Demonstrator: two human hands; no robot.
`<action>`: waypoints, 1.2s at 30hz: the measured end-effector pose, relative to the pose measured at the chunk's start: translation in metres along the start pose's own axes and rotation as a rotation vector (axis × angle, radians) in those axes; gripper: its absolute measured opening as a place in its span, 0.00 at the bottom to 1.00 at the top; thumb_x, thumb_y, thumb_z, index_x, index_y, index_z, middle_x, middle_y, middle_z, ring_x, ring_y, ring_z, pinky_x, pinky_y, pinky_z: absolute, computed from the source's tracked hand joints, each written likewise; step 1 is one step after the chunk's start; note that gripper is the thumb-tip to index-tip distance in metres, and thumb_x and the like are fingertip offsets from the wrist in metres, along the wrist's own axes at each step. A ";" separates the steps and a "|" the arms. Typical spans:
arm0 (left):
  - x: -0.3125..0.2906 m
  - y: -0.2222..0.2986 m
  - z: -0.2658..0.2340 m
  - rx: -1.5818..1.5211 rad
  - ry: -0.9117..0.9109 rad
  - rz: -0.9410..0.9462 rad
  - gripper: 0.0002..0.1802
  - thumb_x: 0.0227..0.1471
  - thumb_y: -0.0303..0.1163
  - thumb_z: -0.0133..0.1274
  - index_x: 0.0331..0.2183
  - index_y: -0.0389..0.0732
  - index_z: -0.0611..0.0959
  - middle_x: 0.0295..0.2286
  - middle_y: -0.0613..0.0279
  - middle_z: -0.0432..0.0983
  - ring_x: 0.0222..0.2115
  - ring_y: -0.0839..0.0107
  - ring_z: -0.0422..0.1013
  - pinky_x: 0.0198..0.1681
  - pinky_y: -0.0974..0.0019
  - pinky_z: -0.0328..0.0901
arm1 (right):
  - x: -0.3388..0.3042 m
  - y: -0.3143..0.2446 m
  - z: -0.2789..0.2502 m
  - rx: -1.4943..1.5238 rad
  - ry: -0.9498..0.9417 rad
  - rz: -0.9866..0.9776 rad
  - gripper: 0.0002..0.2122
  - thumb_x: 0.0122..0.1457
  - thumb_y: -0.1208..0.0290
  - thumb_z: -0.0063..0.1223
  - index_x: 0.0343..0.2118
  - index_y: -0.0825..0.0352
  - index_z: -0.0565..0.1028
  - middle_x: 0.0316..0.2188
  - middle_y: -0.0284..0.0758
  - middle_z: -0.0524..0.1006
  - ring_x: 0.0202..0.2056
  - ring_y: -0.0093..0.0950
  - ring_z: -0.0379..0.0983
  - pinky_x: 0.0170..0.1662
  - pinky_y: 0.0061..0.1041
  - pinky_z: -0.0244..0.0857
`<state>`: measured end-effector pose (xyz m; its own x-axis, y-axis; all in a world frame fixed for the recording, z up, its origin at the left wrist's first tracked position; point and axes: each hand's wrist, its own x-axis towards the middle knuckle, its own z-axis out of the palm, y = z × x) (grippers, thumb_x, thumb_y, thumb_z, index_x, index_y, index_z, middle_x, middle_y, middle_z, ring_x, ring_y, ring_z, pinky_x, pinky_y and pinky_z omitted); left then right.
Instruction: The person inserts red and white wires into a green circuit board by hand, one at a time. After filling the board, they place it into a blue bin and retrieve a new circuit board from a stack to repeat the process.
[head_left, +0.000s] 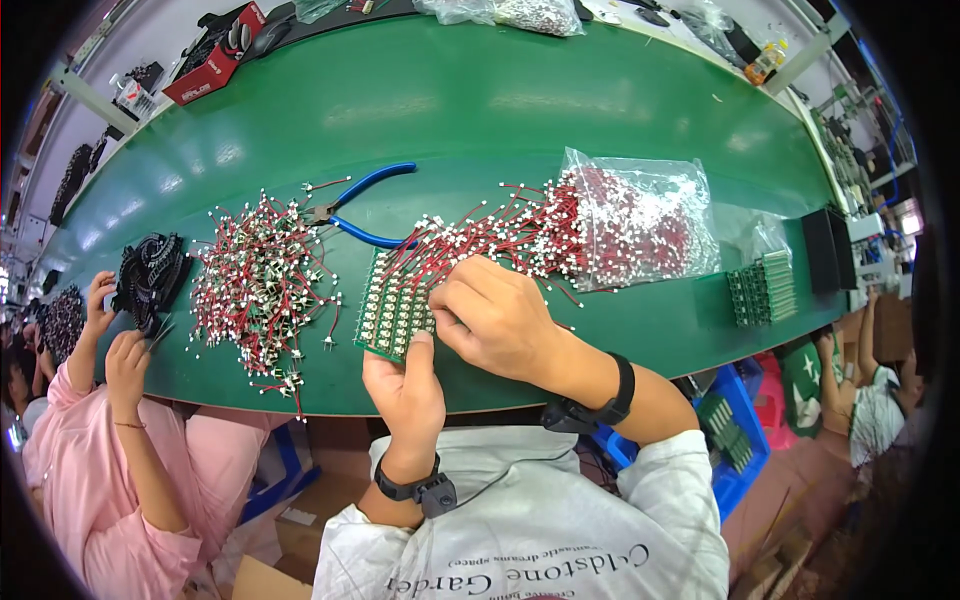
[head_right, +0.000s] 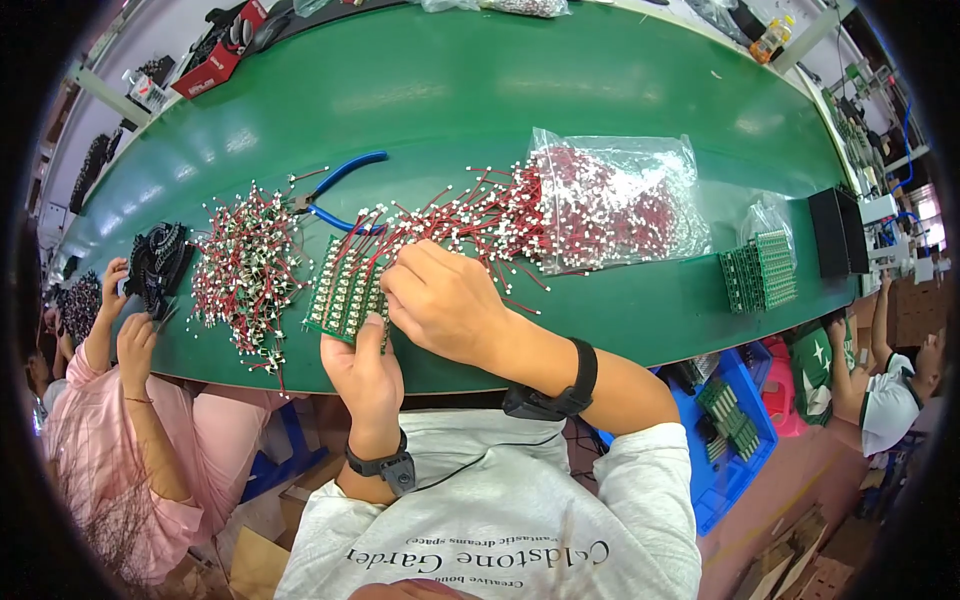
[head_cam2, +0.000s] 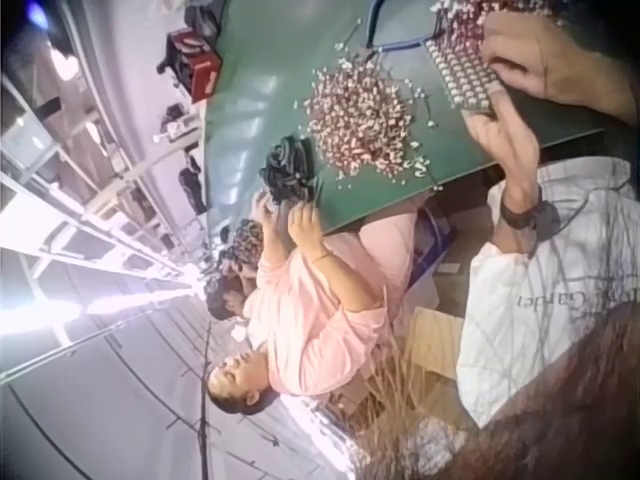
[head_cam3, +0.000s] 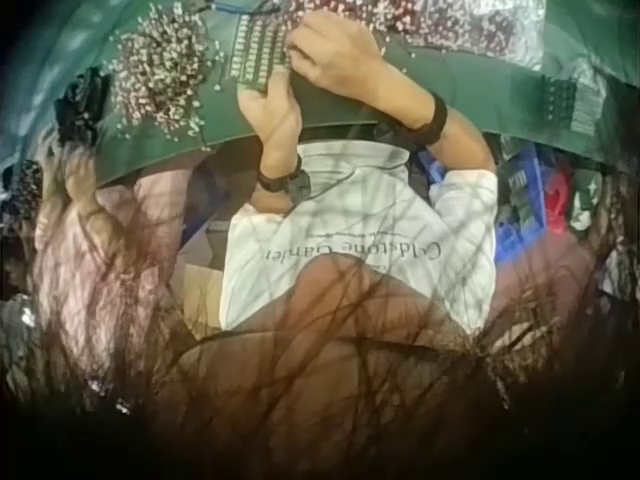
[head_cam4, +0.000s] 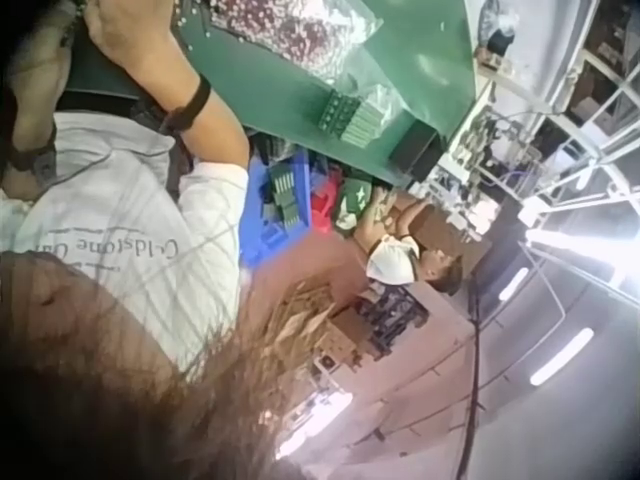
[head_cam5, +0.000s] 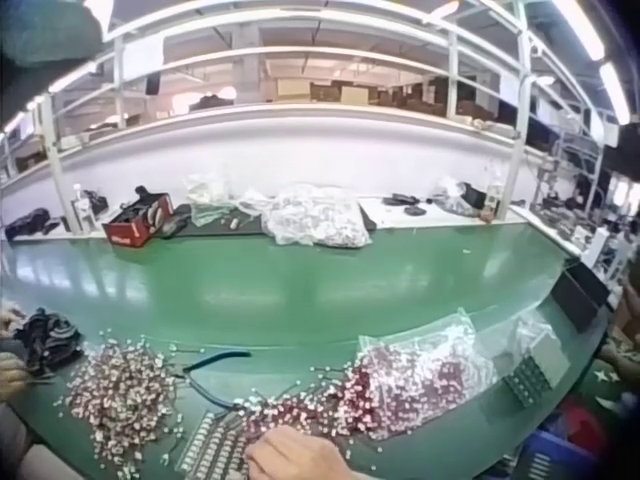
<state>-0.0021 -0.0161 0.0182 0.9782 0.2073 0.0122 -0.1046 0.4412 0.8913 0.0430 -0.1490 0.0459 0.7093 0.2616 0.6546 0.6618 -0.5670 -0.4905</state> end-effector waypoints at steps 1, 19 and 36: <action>-0.001 0.001 0.000 0.012 -0.004 -0.013 0.15 0.55 0.16 0.49 0.46 0.32 0.73 0.41 0.61 0.75 0.39 0.78 0.71 0.45 0.73 0.65 | 0.000 0.000 0.001 -0.021 -0.002 -0.011 0.09 0.41 0.80 0.61 0.26 0.66 0.74 0.24 0.33 0.71 0.26 0.32 0.70 0.26 0.30 0.65; -0.001 0.004 -0.005 -0.058 -0.047 -0.088 0.19 0.55 0.15 0.47 0.50 0.31 0.71 0.44 0.60 0.73 0.43 0.77 0.70 0.48 0.72 0.64 | 0.000 0.000 0.001 -0.122 -0.056 -0.089 0.08 0.40 0.78 0.61 0.25 0.65 0.74 0.23 0.33 0.69 0.24 0.31 0.68 0.25 0.29 0.63; -0.001 0.008 -0.005 0.059 -0.092 -0.108 0.17 0.57 0.17 0.47 0.49 0.31 0.72 0.45 0.61 0.73 0.45 0.76 0.69 0.51 0.70 0.62 | 0.001 0.001 -0.001 -0.226 -0.151 -0.219 0.08 0.40 0.74 0.57 0.25 0.66 0.74 0.23 0.31 0.67 0.25 0.29 0.68 0.25 0.27 0.62</action>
<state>-0.0048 -0.0080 0.0232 0.9958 0.0791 -0.0456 0.0098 0.4038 0.9148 0.0445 -0.1498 0.0464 0.5955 0.4991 0.6295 0.7436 -0.6390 -0.1968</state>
